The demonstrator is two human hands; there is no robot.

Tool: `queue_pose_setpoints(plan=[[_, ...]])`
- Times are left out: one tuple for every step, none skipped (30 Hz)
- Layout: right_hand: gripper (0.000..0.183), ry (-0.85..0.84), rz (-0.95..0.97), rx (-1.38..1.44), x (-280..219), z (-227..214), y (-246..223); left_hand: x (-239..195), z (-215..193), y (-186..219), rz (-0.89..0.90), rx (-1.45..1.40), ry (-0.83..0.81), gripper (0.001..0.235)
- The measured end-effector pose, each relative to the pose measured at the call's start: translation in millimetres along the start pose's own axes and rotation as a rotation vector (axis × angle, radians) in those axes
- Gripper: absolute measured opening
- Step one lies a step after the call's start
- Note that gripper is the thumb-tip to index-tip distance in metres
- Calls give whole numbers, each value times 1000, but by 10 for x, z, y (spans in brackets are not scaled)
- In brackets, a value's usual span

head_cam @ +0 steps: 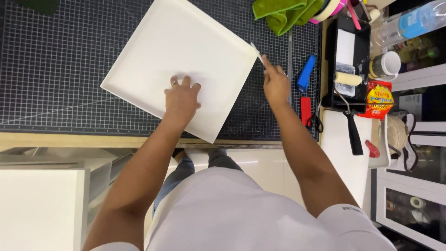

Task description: Smoothing and pressing the edges of a white cardboard box using a bone folder, roller, and cloth to ensure clean folds and strong adhesion.

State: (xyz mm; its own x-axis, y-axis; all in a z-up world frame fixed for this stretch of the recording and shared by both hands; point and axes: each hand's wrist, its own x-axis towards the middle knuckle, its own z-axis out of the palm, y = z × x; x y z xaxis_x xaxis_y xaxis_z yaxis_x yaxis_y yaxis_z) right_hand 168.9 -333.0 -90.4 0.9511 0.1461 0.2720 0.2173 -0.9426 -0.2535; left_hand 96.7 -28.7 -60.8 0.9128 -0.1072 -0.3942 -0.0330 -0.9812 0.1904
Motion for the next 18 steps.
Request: queue_pose_setpoints(plan=[[54, -44, -29, 2, -103, 0, -27, 13, 36, -28, 6, 2, 11, 54], [56, -82, -60, 2, -166, -7, -44, 58, 50, -52, 15, 4, 29, 52], [56, -81, -61, 4, -480, -179, -297, 19, 77, -59, 13, 5, 30, 52], [58, -207, -148, -28, -728, -340, -543, 23, 73, -74, 23, 1, 32, 52], [61, -332, -236, -61, -987, -493, -782, 28, 74, -90, 34, -3, 33, 52], [61, -343, -234, -60, -1206, -711, -977, 31, 92, -99, 33, -6, 23, 52], [47, -483, -334, 86, -1423, -932, -1168, 34, 116, -104, 36, -1, 41, 52], [35, -608, -437, 235, -1594, -1133, -1354, 81, 105, -120, 40, 10, 70, 53], [35, -608, -438, 237, -1606, -1017, -1206, 40, 118, -122, 39, 12, 70, 53], [35, -595, -261, 454, -1607, -901, -1062, 28, 107, -119, 50, 15, 72, 52], [35, -574, -82, 669, -1611, -788, -913, 14, 98, -110, 60, 18, 74, 52], [35, -570, -74, 670, -1536, -804, -810, -18, 102, -130, 68, 22, 71, 52], [40, -432, -3, 638, -1462, -823, -702, -50, 105, -146, 108, 43, 85, 50], [45, -287, 65, 603, -1349, -831, -597, -46, 73, -175, 148, 68, 105, 48], [45, -276, 70, 604, -1345, -797, -524, -177, -5, -235, 158, 75, 108, 48], [46, -270, 111, 638, -1350, -761, -449, -308, -81, -294, 250, 41, 50, 48], [47, -264, 152, 673, -1355, -723, -376, -438, -156, -357, 342, 7, -10, 50], [47, -261, 156, 675, -1416, -720, -381, -571, -212, -428, 345, 11, -12, 50]])
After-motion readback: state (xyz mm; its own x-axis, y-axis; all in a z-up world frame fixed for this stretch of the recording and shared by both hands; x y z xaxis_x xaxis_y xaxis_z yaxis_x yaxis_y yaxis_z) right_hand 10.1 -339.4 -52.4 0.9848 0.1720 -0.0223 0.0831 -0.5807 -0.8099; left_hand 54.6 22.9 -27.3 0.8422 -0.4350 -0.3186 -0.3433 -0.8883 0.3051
